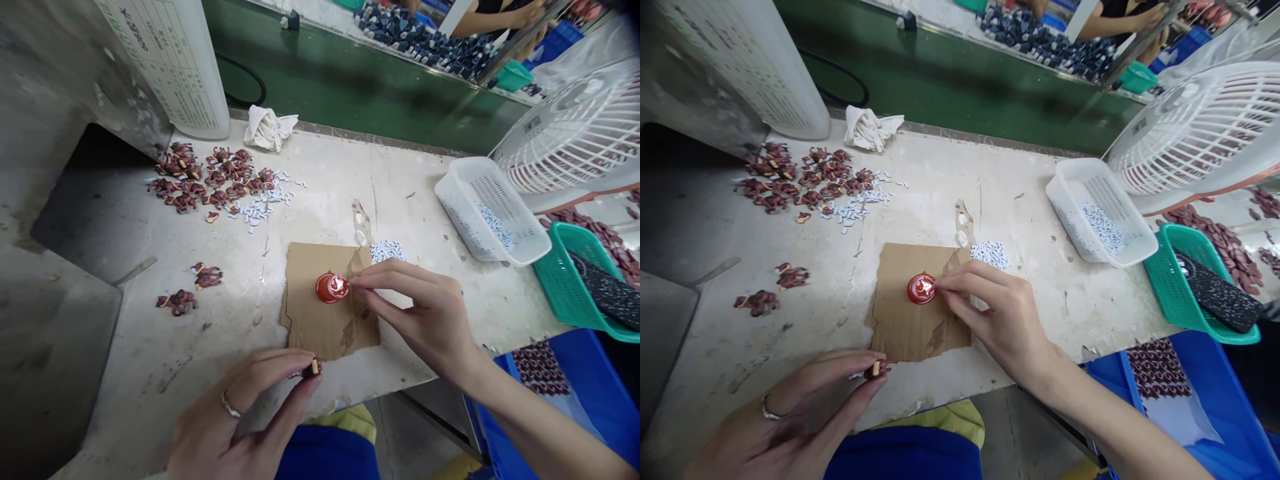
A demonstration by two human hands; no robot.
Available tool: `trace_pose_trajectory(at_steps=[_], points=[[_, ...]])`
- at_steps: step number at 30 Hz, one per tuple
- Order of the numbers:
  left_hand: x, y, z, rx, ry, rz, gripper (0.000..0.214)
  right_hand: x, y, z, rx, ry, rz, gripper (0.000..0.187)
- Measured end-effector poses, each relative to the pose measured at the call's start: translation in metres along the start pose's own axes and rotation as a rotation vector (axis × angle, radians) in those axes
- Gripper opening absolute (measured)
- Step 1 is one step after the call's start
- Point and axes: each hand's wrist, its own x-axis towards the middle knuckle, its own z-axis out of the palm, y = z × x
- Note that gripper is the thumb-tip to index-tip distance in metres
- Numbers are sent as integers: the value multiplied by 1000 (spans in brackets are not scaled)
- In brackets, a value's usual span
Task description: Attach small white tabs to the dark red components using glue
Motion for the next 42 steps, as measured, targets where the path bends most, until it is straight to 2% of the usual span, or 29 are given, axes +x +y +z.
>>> trace_pose_trajectory(at_steps=[5,8,11,14,21,28,34,38,42], points=[[1,0,1,37,30,-7,9,-2,-4,-2,-11,26,-14,21],[3,1,2,40,64,44,9,-8,-17,-3,78,75,8,24],[5,5,4,46,78,107,12,-16,-34,-2,247,47,58,24],[5,8,7,39,82,106,12,-21,-45,1,364,21,60,22],[2,7,6,-4,41,139,16,-22,-47,9,452,-1,74,18],[4,5,9,-16,37,168,18,-25,-43,9,436,-38,67,20],[2,4,9,34,91,254,23,-30,-47,9,299,-22,9,21],[2,7,7,3,87,192,20,-33,-46,4,210,-85,-95,24],[6,6,6,-74,-15,179,21,-35,-40,-3,69,-148,-236,24]])
